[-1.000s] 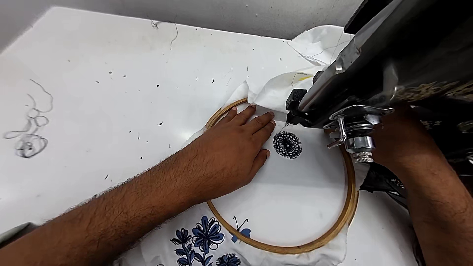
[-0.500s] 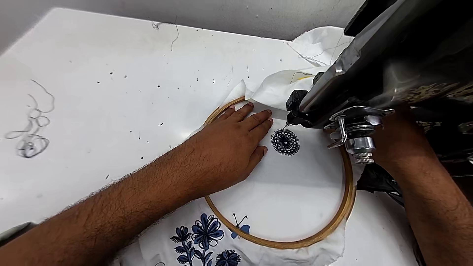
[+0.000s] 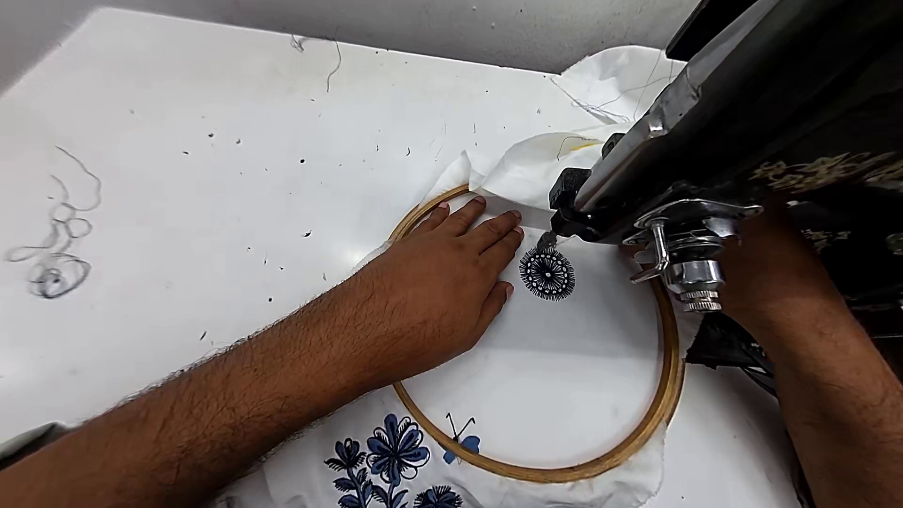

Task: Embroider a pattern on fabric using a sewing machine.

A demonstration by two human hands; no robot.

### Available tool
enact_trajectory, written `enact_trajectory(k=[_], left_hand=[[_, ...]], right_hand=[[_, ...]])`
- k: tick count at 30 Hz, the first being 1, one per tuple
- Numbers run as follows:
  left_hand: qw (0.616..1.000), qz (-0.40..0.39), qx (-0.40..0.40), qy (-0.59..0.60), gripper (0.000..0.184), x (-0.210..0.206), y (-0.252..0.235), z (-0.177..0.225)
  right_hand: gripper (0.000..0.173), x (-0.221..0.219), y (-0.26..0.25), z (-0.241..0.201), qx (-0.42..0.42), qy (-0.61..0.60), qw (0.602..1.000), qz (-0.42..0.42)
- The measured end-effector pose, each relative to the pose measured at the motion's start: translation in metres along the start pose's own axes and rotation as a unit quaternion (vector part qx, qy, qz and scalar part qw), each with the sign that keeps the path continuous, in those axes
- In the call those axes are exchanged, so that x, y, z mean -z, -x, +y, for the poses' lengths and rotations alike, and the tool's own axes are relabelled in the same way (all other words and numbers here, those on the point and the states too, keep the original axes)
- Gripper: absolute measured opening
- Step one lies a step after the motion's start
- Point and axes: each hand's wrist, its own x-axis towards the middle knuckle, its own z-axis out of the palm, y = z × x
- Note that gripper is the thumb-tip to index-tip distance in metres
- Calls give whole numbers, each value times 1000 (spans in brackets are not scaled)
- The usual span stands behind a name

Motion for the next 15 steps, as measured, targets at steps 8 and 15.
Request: enact_trajectory(k=[8, 15], left_hand=[[1000, 16, -20, -13, 56, 0, -3, -11], [989, 80, -93, 78, 37, 0, -16, -46]], right_hand=[[19, 0, -7, 4, -6, 18, 999, -31], [18, 0, -5, 8, -8, 1, 999, -36]])
